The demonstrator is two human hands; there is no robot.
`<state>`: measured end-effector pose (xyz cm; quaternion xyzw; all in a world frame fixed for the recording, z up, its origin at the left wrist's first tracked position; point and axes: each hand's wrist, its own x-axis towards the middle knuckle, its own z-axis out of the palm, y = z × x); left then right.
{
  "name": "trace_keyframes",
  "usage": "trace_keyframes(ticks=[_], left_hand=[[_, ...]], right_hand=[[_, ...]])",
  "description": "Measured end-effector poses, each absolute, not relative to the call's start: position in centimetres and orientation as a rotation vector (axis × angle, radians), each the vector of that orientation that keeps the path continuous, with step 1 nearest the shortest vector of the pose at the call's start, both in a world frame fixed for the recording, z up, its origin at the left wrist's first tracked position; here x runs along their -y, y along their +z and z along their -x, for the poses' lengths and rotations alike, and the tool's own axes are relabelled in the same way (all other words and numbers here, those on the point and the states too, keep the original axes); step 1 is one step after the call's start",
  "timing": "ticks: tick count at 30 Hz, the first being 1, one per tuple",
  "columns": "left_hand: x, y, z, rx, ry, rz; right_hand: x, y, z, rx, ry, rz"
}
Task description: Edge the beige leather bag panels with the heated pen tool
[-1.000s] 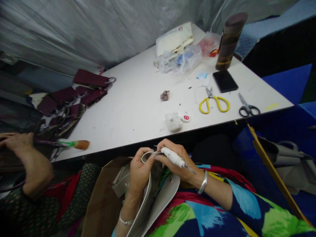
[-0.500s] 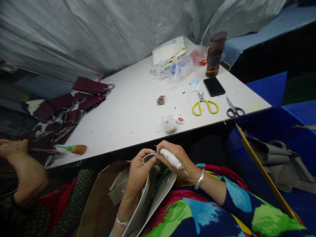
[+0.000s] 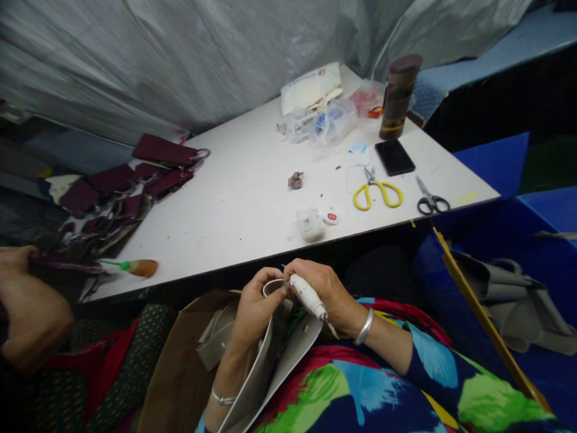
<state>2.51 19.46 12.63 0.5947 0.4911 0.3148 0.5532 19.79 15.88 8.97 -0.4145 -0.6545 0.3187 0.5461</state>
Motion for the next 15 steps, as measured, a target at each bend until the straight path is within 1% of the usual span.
trace_keyframes(ticks=[5,7,11,15], left_hand=[[-20.0,12.5,-1.9,-1.116,0.71,-1.357],[-20.5,12.9,-0.8,-1.106,0.752,-1.389],[-20.5,14.3,3.1,-1.269,1.049,-1.564],[-16.9,16.6,6.6,-1.551,1.288,-1.752]], right_hand=[[-15.8,8.7,-19.7,1.557,0.761,1.004],[-15.8,8.7,-19.7,1.542,0.763,1.026],[-15.6,8.7,-19.7,1.512,0.775,1.082],[-15.7,8.5,-19.5,1.48,0.768,1.123]])
